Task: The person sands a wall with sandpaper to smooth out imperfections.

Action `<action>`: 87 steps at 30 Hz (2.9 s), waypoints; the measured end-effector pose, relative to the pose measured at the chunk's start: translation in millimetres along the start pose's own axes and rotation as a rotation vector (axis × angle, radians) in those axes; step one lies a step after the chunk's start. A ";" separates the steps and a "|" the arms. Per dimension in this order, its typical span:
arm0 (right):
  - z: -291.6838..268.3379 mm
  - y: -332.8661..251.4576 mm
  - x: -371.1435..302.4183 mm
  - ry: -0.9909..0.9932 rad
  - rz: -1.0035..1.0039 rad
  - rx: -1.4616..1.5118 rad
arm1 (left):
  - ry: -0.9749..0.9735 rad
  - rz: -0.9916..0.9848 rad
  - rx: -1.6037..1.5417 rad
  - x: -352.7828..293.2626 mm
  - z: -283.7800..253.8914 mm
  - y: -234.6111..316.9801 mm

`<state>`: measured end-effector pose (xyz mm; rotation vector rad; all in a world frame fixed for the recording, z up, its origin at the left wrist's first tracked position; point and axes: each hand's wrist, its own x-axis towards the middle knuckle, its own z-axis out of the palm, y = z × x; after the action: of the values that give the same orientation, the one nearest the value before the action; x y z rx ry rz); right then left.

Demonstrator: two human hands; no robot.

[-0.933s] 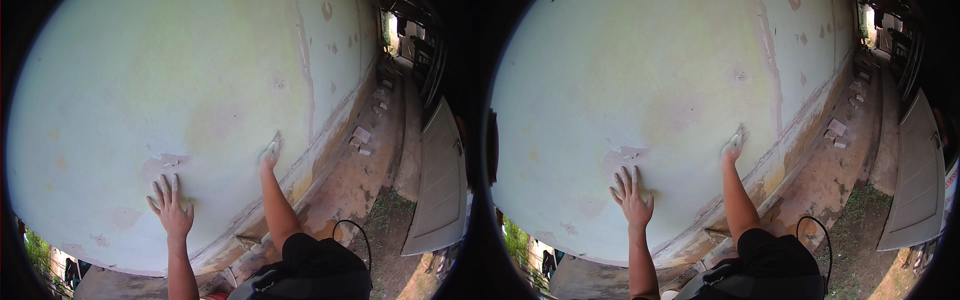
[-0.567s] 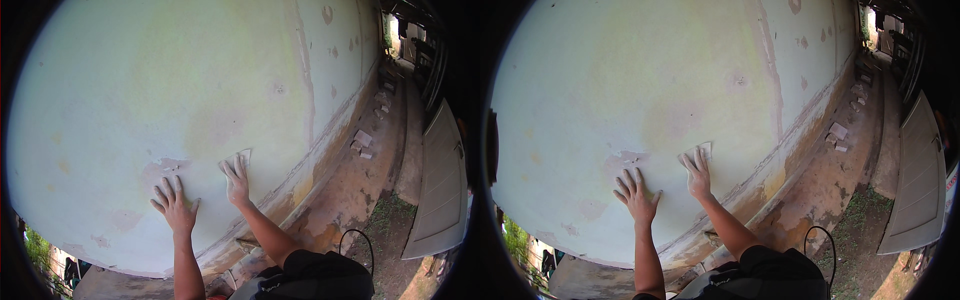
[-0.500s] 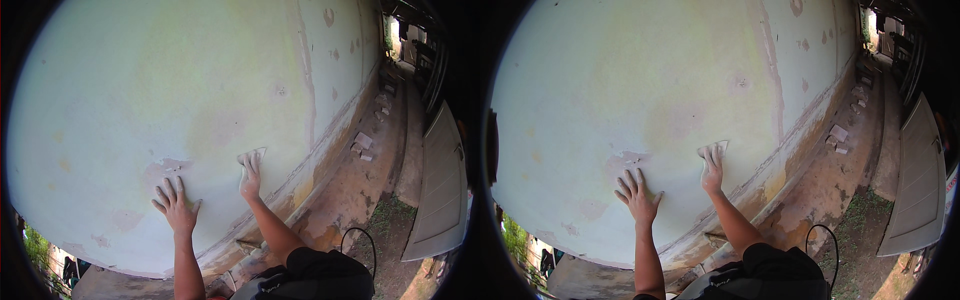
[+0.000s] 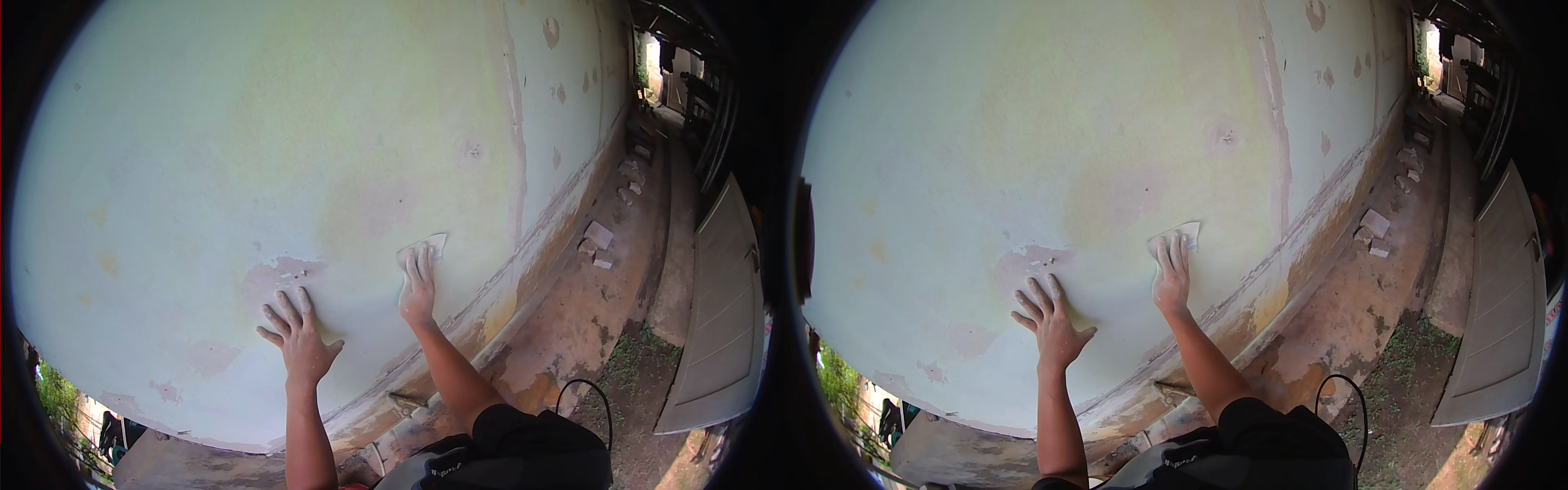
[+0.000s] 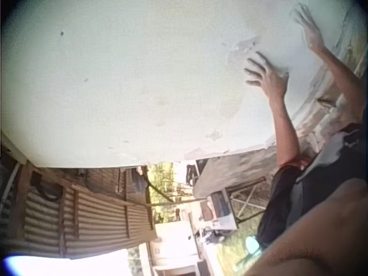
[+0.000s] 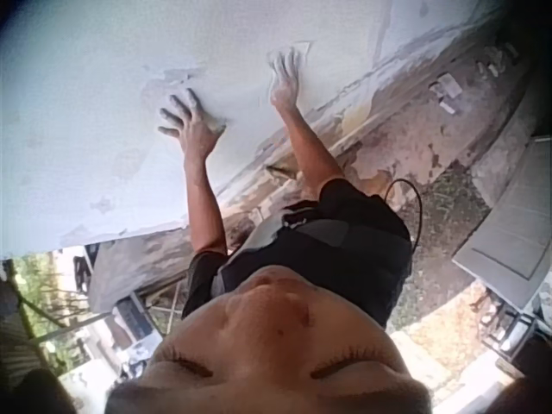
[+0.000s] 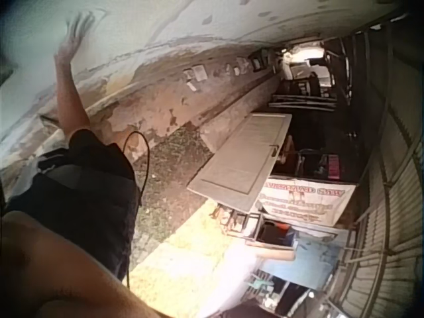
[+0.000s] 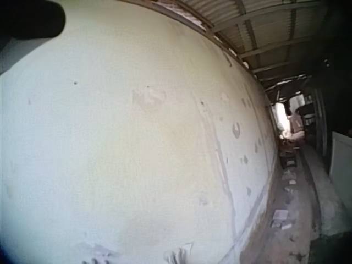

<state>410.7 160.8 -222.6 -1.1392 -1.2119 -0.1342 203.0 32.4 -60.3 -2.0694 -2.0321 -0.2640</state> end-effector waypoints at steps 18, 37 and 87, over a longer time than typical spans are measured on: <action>-112.8 -81.2 41.3 -0.257 0.721 1.054 | 0.303 0.289 -0.680 -20.4 42.6 48.1; -142.8 -96.0 -18.7 -0.526 0.689 0.988 | -0.425 -0.212 -2.096 -16.8 60.7 112.9; 43.5 -85.6 39.1 0.144 0.600 0.076 | 0.223 0.191 -0.155 -64.2 -25.7 -171.7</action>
<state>344.7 170.1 -143.2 -1.3538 -0.7033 0.2784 30.8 -34.3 -47.8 -2.1934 -1.7203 -0.6048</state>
